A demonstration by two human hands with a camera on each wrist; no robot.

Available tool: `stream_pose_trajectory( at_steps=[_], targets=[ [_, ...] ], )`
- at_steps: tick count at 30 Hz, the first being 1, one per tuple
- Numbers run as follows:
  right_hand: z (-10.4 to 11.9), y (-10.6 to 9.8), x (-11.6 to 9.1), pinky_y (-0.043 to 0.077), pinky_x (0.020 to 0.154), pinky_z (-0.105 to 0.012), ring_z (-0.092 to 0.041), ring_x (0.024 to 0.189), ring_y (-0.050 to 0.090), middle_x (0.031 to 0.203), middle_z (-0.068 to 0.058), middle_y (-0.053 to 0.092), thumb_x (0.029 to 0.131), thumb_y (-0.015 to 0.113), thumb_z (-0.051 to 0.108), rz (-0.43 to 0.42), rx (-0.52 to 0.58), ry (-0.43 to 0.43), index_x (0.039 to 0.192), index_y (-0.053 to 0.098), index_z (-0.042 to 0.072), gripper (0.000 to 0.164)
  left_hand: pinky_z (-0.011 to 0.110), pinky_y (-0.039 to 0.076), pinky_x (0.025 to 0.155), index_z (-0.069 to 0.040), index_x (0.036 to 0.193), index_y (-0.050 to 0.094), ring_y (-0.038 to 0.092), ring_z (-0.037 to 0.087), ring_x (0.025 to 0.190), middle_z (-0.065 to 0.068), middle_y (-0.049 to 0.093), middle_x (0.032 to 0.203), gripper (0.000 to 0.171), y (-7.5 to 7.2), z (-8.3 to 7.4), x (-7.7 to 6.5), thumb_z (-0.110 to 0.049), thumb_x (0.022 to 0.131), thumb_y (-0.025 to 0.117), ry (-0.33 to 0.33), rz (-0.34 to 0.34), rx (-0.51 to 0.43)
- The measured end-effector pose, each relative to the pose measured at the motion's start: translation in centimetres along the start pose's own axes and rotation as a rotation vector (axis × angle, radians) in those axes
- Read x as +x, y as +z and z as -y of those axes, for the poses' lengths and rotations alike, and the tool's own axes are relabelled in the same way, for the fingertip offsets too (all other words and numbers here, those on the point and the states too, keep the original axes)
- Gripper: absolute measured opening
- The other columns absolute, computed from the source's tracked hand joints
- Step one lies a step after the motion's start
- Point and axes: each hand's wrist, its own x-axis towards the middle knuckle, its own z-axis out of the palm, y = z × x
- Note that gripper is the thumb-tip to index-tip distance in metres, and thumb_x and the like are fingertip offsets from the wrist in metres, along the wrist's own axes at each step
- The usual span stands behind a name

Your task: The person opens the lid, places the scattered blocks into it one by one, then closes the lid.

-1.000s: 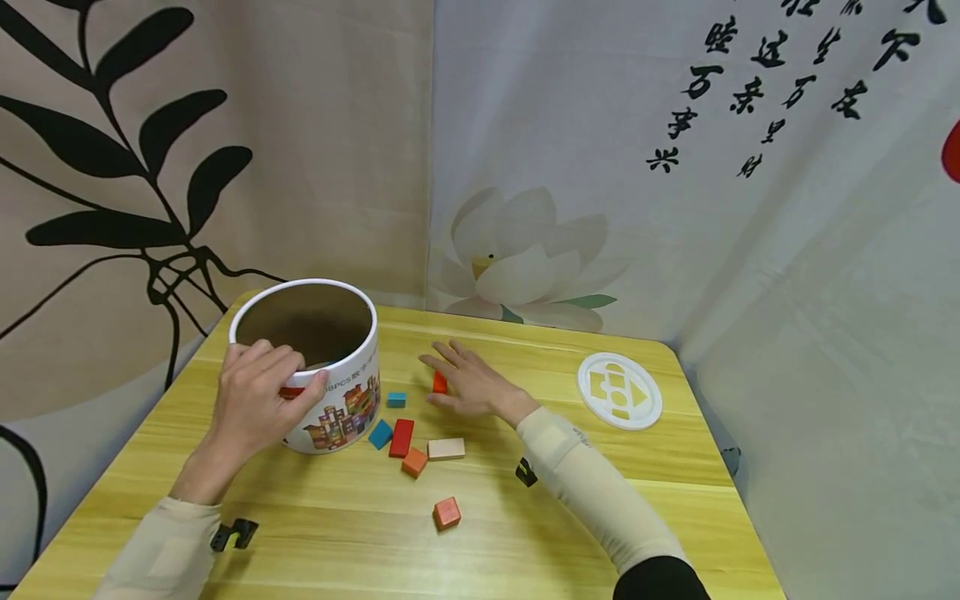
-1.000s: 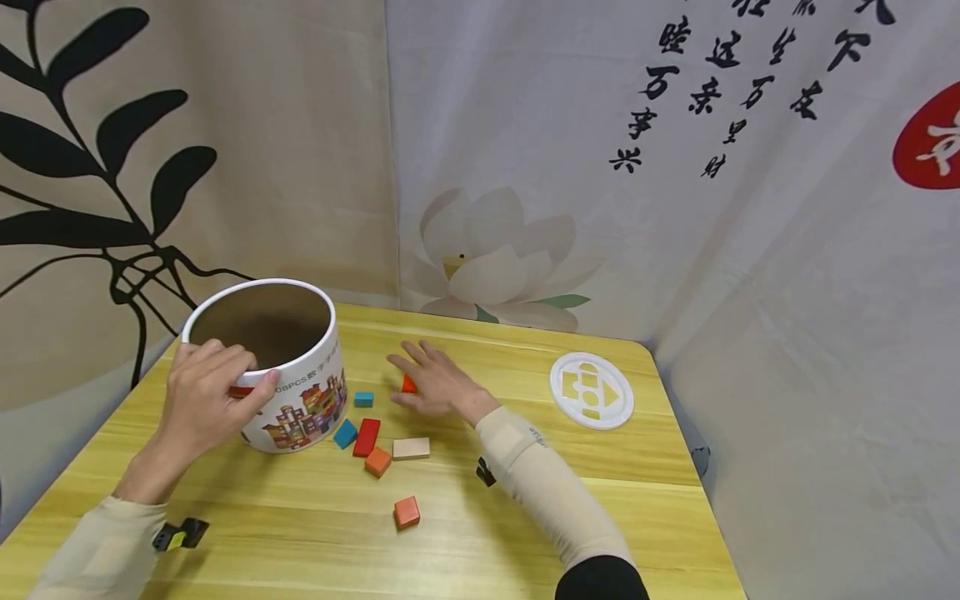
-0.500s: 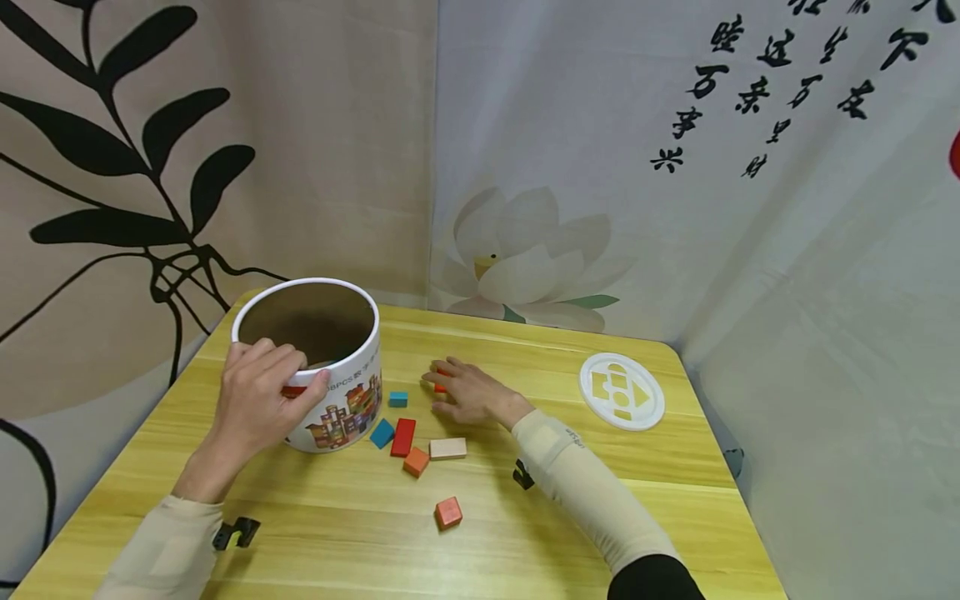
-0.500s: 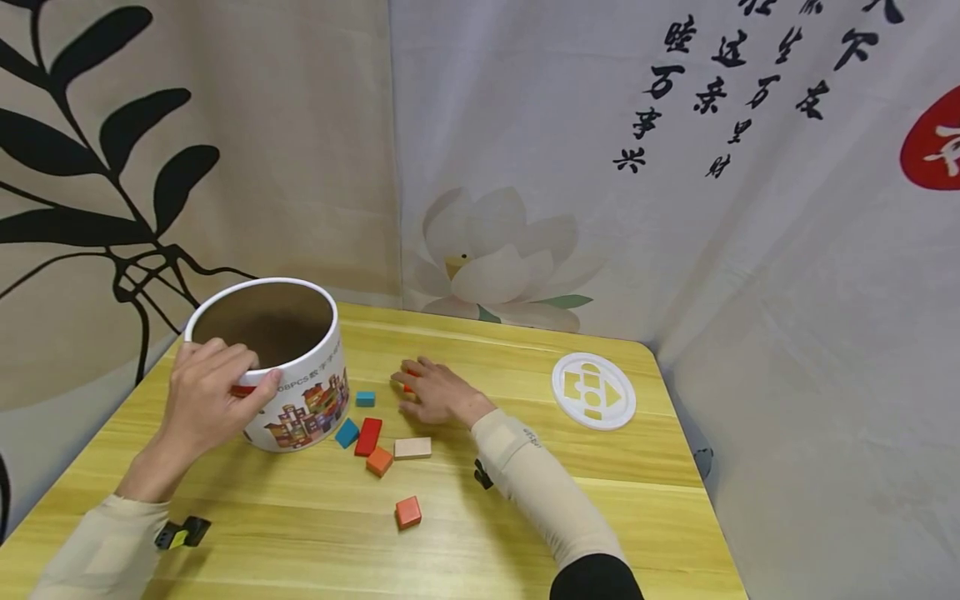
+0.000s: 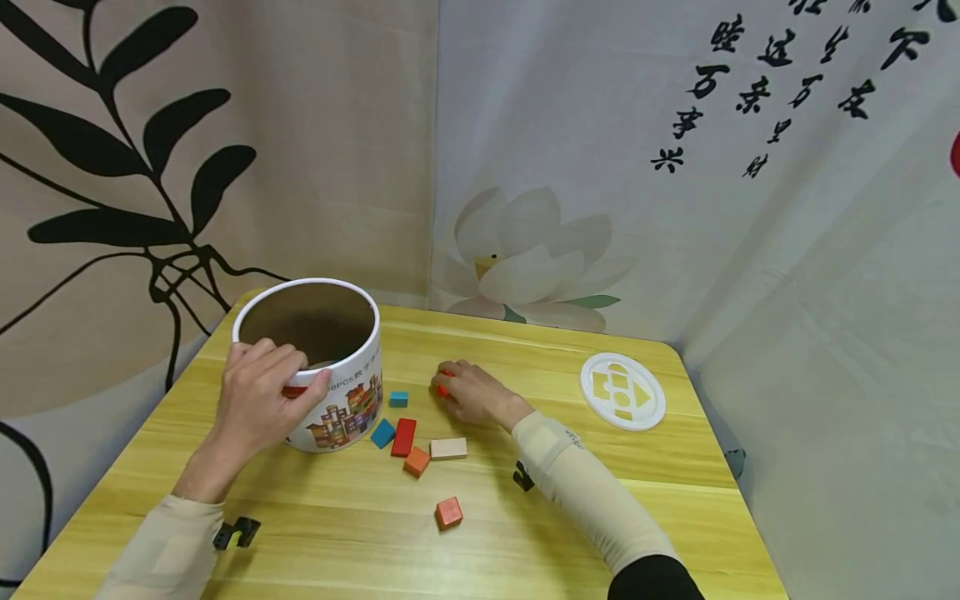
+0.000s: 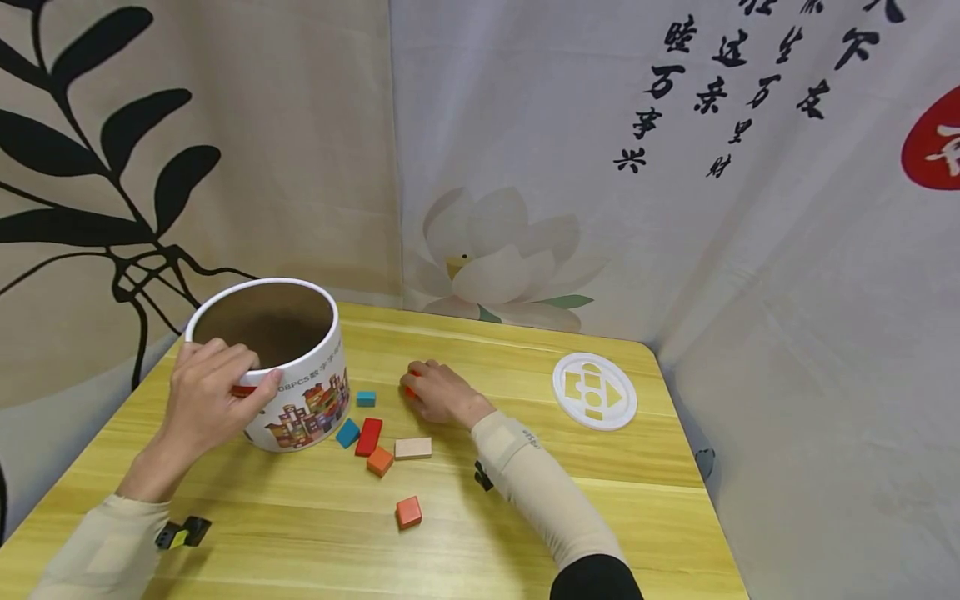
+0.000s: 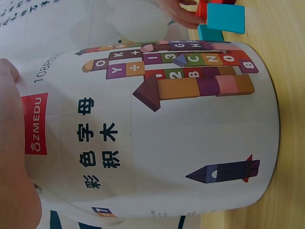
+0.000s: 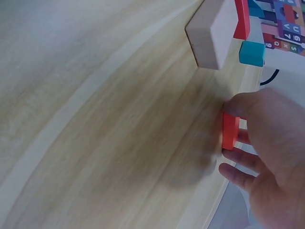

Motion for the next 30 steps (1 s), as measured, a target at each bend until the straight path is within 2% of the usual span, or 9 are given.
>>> stream_pose_trajectory(
  at_steps=[6,13,21,26,30],
  targets=[
    [-0.2,0.2,-0.2,0.044,0.108,-0.036,-0.023,0.121,0.051,0.140,-0.007,0.057,0.099,0.066,0.027,0.004,0.002,0.012,0.135,0.066,0.014,0.038,0.048,0.028,0.064,-0.013,0.059,0.047,0.040,0.023,0.058,-0.001,0.047,0.053,0.041,0.0,0.0,0.0,-0.044,0.086,0.056,0.002,-0.001,0.000],
    [-0.5,0.2,-0.6,0.049,0.100,-0.034,-0.023,0.113,0.055,0.130,-0.008,0.061,0.095,0.068,0.024,-0.043,0.043,0.002,0.128,0.070,0.011,0.035,0.048,0.028,0.063,-0.013,0.060,0.048,0.040,0.023,0.057,-0.001,0.046,0.053,0.042,0.0,-0.1,0.0,-0.044,0.086,0.056,0.002,-0.002,0.011],
    [-0.6,-0.8,-1.5,0.049,0.099,-0.034,-0.020,0.115,0.052,0.132,-0.007,0.059,0.093,0.070,0.028,-0.070,0.117,0.009,0.126,0.070,0.014,0.036,0.048,0.028,0.063,-0.012,0.060,0.049,0.040,0.023,0.057,0.000,0.048,0.053,0.041,0.0,-0.1,0.0,-0.044,0.085,0.056,0.000,0.001,0.008],
    [0.0,-2.3,-2.2,0.049,0.101,-0.035,-0.020,0.118,0.052,0.134,-0.007,0.057,0.093,0.069,0.027,-0.138,0.169,-0.009,0.125,0.070,0.014,0.035,0.048,0.028,0.064,-0.012,0.060,0.049,0.040,0.023,0.058,-0.001,0.047,0.053,0.041,0.0,0.0,0.0,-0.044,0.085,0.056,-0.004,0.003,0.007],
    [0.5,-4.0,-2.5,0.049,0.100,-0.034,-0.017,0.114,0.052,0.129,-0.006,0.058,0.092,0.068,0.024,-0.230,0.204,-0.057,0.122,0.070,0.011,0.033,0.048,0.028,0.064,-0.012,0.060,0.049,0.040,0.023,0.058,0.000,0.047,0.053,0.041,0.0,0.0,0.0,-0.044,0.085,0.056,-0.004,0.004,0.007]
  ],
)
